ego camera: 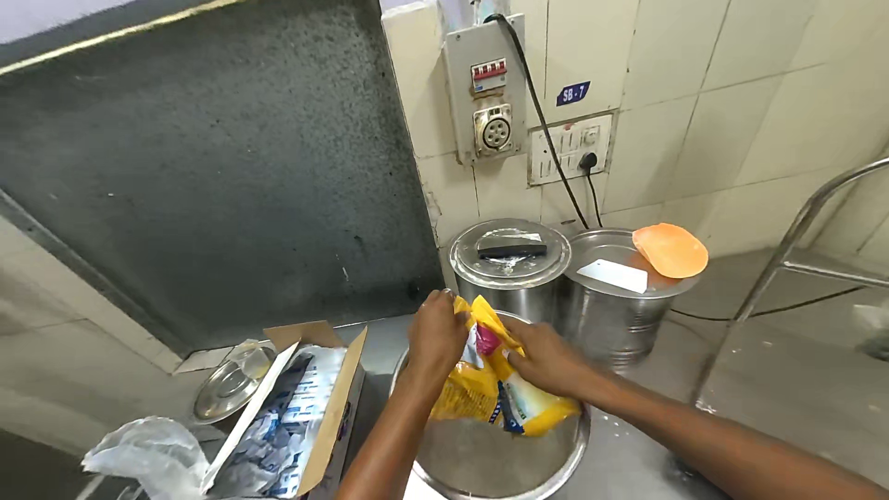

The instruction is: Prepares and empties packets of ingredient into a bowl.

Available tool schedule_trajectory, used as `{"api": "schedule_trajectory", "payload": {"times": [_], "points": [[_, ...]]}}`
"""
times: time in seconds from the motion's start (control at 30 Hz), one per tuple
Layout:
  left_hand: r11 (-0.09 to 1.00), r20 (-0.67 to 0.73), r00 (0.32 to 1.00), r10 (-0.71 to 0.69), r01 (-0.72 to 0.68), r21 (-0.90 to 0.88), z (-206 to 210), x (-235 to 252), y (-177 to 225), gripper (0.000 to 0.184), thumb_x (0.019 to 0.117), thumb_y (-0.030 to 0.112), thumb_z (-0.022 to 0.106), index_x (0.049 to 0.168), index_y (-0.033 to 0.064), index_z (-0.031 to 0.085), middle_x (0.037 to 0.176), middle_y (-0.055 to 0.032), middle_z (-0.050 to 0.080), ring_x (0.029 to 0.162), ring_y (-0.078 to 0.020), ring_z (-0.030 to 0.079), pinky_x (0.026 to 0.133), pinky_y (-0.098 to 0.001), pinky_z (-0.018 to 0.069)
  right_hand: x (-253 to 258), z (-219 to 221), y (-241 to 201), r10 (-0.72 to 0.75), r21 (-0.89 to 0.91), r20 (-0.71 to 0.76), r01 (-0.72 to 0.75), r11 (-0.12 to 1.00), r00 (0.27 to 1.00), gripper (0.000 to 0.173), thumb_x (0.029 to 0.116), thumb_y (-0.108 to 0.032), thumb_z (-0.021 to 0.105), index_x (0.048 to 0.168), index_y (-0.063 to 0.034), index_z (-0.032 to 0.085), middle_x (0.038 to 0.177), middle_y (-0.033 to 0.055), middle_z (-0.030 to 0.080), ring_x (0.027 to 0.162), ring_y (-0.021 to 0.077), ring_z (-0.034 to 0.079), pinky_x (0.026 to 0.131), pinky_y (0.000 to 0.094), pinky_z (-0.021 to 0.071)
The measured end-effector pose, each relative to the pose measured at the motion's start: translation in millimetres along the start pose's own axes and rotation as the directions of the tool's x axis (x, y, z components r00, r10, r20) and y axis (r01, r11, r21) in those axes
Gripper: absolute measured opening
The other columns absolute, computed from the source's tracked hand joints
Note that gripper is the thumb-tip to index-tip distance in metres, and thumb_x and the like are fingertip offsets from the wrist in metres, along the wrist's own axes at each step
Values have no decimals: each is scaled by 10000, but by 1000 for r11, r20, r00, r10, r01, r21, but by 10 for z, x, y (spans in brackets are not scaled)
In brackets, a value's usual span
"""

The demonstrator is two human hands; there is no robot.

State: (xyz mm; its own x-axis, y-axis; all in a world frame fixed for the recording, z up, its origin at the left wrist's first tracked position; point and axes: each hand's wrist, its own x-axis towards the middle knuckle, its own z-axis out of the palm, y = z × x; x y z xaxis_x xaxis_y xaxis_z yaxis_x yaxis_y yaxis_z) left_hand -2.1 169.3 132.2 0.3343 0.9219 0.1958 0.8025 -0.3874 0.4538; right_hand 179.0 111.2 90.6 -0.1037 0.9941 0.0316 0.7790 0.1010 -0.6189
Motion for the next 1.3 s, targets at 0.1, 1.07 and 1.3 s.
{"api": "schedule_trajectory", "payload": {"times": [0.1,1.07,1.3], "points": [[998,-8,998,-57,58,26,119,62,-152,402,1033,245,607,1340,-13,589,1329,-224,607,1140,-395,648,960,-577,529,104,-26,61,74,24,-36,-73,997,997,238,983,-149,637,1195,-48,673,1005,168,695,933,312,683,844,513,546],[892,-105,940,-324,267,-364,266,-406,-472,404,861,27,755,1242,7,623,978,-134,695,877,-247,685,813,-448,570,285,328,135,-210,-158,132,230,960,969,643,954,-51,591,1561,-155,408,1316,221,578,1079,383,656,897,545,551],[892,-218,961,-168,54,-449,480,-262,-149,229,913,55,729,1134,23,678,949,-87,722,835,-186,697,787,-404,583,441,308,89,-106,274,202,48,960,974,378,1008,-119,580,1356,27,574,1203,241,657,1090,340,646,963,524,499]]}}
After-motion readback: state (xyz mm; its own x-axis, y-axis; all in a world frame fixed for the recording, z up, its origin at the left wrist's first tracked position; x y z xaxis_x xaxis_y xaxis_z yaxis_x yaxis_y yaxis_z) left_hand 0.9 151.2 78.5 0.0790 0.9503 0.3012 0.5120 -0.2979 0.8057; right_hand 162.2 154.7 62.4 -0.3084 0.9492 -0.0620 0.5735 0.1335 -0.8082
